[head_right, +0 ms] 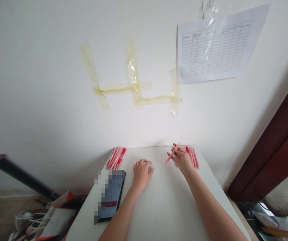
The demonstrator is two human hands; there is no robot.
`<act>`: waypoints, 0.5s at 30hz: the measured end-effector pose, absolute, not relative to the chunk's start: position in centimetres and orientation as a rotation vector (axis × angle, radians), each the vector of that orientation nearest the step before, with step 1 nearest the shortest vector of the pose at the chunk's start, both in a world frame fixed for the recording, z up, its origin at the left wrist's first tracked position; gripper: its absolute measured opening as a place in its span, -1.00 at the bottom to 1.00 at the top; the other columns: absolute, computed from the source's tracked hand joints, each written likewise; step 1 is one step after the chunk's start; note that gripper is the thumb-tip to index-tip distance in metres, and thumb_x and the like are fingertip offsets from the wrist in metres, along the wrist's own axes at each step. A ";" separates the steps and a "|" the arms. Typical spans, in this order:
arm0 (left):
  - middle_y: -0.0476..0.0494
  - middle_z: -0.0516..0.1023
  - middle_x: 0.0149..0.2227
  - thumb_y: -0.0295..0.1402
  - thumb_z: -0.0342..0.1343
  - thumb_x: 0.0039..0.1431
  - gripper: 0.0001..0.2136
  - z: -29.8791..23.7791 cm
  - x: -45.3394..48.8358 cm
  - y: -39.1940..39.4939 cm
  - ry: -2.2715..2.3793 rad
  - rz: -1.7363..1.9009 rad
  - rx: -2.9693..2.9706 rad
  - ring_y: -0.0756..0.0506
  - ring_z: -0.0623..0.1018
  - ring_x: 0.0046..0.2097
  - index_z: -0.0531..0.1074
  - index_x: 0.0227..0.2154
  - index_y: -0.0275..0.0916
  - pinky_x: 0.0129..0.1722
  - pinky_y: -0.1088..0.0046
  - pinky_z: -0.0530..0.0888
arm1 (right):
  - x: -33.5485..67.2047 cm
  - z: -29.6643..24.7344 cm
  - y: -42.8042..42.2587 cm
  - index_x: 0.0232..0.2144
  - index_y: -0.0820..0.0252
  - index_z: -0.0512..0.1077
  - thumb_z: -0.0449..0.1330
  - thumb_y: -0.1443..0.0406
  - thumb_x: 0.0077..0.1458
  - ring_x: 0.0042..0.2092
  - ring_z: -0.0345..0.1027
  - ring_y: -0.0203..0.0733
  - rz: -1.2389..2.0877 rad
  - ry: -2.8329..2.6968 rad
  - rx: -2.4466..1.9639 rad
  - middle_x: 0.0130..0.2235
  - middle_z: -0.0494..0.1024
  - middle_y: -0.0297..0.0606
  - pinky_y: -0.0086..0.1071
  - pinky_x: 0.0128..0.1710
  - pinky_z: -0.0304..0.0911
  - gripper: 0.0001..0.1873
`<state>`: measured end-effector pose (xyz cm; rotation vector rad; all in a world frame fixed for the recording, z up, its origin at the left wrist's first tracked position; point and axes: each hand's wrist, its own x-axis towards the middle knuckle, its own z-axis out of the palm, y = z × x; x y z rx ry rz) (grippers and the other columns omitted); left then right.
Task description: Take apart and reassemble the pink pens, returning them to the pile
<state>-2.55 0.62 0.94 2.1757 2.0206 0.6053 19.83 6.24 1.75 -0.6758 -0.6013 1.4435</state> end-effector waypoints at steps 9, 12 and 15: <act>-0.17 0.43 0.10 -0.24 0.11 0.25 -0.71 1.2 -2.5 0.5 2.025 0.568 2.176 -0.24 0.36 0.15 0.49 0.02 -0.05 0.26 0.08 0.19 | 21.4 0.9 6.5 0.02 0.14 0.46 0.33 -0.01 0.04 -0.23 0.46 -0.11 0.548 -1.282 -1.251 -0.19 0.56 -0.20 -0.13 -0.14 0.41 -0.44; -0.18 0.43 0.10 -0.25 0.10 0.26 -0.70 1.3 -2.4 0.5 2.027 0.558 2.169 -0.24 0.36 0.16 0.49 0.03 -0.05 0.26 0.08 0.19 | 20.5 -0.4 6.7 -0.03 0.17 0.43 0.19 0.02 0.18 -0.27 0.43 -0.12 0.331 -1.482 -1.305 -0.22 0.52 -0.18 -0.17 -0.19 0.38 -0.56; -0.18 0.42 0.11 -0.25 0.10 0.26 -0.70 1.4 -2.4 0.4 2.022 0.565 2.171 -0.24 0.35 0.17 0.48 0.04 -0.06 0.26 0.07 0.19 | 19.6 -1.7 7.0 -0.02 0.19 0.38 0.08 0.15 0.26 -0.26 0.41 -0.12 0.170 -1.668 -1.301 -0.19 0.48 -0.15 -0.20 -0.19 0.35 -0.68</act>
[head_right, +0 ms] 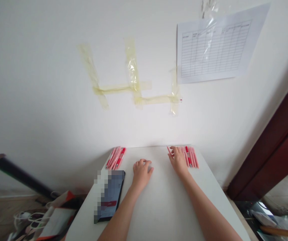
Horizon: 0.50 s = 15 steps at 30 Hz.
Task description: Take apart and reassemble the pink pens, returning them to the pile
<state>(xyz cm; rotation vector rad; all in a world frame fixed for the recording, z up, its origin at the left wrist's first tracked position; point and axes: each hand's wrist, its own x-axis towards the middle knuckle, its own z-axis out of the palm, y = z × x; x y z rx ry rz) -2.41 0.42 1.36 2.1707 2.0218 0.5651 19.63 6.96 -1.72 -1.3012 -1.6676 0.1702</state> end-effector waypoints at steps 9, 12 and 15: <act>-0.19 0.43 0.09 -0.26 0.11 0.25 -0.70 1.3 -2.4 0.4 2.027 0.568 2.175 -0.24 0.35 0.16 0.49 0.03 -0.07 0.26 0.05 0.19 | 18.3 -1.9 6.4 -0.07 0.15 0.39 -0.05 0.36 0.31 -0.02 0.38 -0.04 -0.181 -1.936 -1.613 -0.08 0.52 -0.13 0.09 0.30 -0.14 -0.74; -0.18 0.43 0.09 -0.26 0.11 0.25 -0.70 1.3 -2.4 0.4 2.023 0.577 2.176 -0.24 0.35 0.16 0.49 0.03 -0.07 0.26 0.05 0.19 | 18.1 -1.1 5.8 -0.07 0.13 0.42 -0.02 0.32 0.34 0.03 0.35 -0.03 -0.258 -1.961 -1.685 -0.06 0.53 -0.14 0.09 0.31 -0.20 -0.75; -0.18 0.43 0.09 -0.26 0.11 0.25 -0.71 1.3 -2.4 0.4 2.023 0.577 2.176 -0.24 0.36 0.15 0.49 0.02 -0.06 0.25 0.07 0.20 | 18.2 -0.3 5.1 -0.04 0.14 0.43 0.03 0.21 0.33 0.04 0.30 0.02 -0.367 -1.916 -1.769 -0.06 0.53 -0.10 0.07 0.26 -0.12 -0.74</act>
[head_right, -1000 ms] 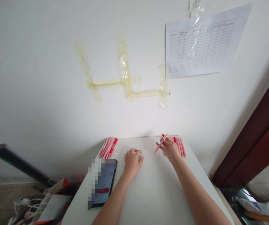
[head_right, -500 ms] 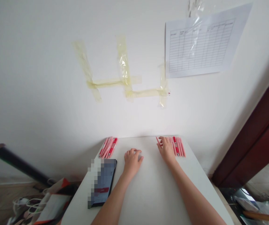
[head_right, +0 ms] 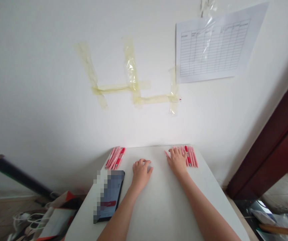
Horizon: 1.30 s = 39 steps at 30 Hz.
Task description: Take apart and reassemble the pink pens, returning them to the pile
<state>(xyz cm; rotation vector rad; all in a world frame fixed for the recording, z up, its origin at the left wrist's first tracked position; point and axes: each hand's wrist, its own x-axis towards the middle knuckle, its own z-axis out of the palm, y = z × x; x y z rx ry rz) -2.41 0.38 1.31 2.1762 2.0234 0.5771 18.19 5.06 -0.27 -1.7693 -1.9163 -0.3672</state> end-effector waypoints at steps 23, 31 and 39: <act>-0.19 0.42 0.10 -0.25 0.08 0.26 -0.70 1.5 -2.4 0.3 2.030 0.534 2.185 -0.23 0.34 0.15 0.48 0.03 -0.06 0.24 0.08 0.19 | 18.8 -1.0 6.0 -0.25 0.20 0.56 0.06 0.20 0.25 0.08 0.21 0.29 -0.461 -1.797 -1.818 -0.09 0.52 0.13 0.37 0.23 -0.18 -0.70; -0.18 0.42 0.09 -0.25 0.10 0.26 -0.71 1.0 -2.5 0.4 2.036 0.558 2.206 -0.23 0.34 0.15 0.47 0.02 -0.05 0.24 0.10 0.20 | 19.1 -1.2 6.2 -0.24 0.20 0.54 0.03 0.26 0.25 0.04 0.25 0.27 -0.501 -1.750 -1.851 -0.09 0.51 0.13 0.39 0.21 -0.17 -0.71; -0.18 0.42 0.09 -0.26 0.10 0.25 -0.71 1.1 -2.5 0.4 2.028 0.568 2.187 -0.24 0.34 0.16 0.48 0.02 -0.06 0.25 0.08 0.19 | 19.1 -1.5 6.3 -0.24 0.17 0.53 0.06 0.22 0.25 0.05 0.25 0.25 -0.493 -1.722 -1.848 -0.08 0.51 0.09 0.39 0.21 -0.16 -0.74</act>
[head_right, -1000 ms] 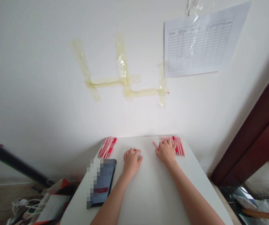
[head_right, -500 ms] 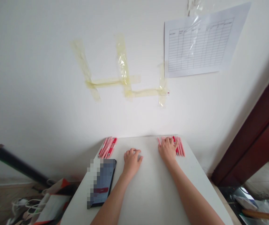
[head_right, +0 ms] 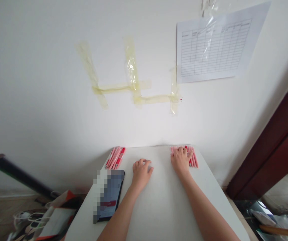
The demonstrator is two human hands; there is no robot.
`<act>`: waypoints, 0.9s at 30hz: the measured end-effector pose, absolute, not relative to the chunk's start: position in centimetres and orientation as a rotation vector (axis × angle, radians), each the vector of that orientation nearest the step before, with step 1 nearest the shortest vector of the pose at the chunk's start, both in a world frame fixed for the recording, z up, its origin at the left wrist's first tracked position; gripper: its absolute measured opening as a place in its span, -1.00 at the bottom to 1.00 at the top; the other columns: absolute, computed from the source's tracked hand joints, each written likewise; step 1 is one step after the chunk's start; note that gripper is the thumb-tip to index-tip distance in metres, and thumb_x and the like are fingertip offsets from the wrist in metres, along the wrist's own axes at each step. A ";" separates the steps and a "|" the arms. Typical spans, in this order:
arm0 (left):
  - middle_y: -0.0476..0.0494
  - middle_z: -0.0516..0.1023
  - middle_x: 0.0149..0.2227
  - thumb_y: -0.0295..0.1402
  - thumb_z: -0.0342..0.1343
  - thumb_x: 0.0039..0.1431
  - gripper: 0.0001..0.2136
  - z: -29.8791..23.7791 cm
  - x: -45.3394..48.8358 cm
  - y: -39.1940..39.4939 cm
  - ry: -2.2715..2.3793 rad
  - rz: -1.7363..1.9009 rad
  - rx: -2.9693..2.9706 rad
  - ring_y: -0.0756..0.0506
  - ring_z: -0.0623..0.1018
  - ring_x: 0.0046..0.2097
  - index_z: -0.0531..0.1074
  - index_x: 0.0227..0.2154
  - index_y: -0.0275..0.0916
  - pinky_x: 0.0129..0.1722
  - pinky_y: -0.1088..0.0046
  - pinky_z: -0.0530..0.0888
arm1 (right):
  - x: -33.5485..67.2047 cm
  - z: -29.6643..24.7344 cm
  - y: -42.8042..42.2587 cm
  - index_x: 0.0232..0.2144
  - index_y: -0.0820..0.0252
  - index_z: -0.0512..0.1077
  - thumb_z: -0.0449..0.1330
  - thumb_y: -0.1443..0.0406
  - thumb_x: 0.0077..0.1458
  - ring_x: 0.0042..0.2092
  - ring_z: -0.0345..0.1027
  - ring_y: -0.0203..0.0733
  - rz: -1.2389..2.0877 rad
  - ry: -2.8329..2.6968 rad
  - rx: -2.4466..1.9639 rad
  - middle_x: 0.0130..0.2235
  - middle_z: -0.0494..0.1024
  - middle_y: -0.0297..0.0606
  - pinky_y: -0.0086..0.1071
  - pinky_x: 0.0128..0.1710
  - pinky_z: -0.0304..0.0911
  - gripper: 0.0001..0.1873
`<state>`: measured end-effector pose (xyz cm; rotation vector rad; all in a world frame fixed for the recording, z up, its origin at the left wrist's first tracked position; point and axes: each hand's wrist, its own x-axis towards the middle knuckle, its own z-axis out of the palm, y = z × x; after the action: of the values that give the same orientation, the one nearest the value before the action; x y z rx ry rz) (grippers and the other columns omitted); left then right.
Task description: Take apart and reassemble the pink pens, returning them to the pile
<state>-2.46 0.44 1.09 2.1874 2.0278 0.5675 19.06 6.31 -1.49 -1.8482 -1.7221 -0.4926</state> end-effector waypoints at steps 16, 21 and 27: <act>-0.18 0.45 0.11 -0.22 0.05 0.28 -0.68 1.6 -3.2 0.3 1.978 0.468 2.282 -0.21 0.39 0.17 0.44 0.06 -0.07 0.22 0.12 0.26 | 14.8 -2.4 4.4 0.23 0.16 0.36 -0.05 0.34 0.35 0.29 0.23 -0.04 0.044 -2.305 -1.192 0.26 0.42 -0.13 0.01 0.33 0.14 -0.53; -0.19 0.45 0.16 -0.28 0.06 0.27 -0.66 2.5 -3.4 0.0 1.932 0.351 2.343 -0.20 0.41 0.20 0.41 0.09 -0.07 0.24 0.11 0.27 | 14.9 -2.3 4.4 0.20 0.18 0.41 -0.05 0.32 0.37 0.28 0.25 -0.04 0.096 -2.314 -1.209 0.25 0.42 -0.12 -0.01 0.33 0.14 -0.56; -0.17 0.56 0.04 -0.28 0.11 0.24 -0.71 6.0 -4.2 -0.6 1.956 0.054 2.330 -0.20 0.52 0.10 0.46 0.02 -0.06 0.13 0.17 0.35 | 15.0 -2.2 4.4 0.19 0.12 0.42 -0.01 0.32 0.35 0.26 0.28 -0.05 0.090 -2.302 -1.198 0.24 0.44 -0.15 -0.01 0.31 0.18 -0.57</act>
<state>-4.19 -0.59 6.02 2.3301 1.9556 0.0541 15.00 4.38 -2.20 -1.1985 -2.3024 0.0903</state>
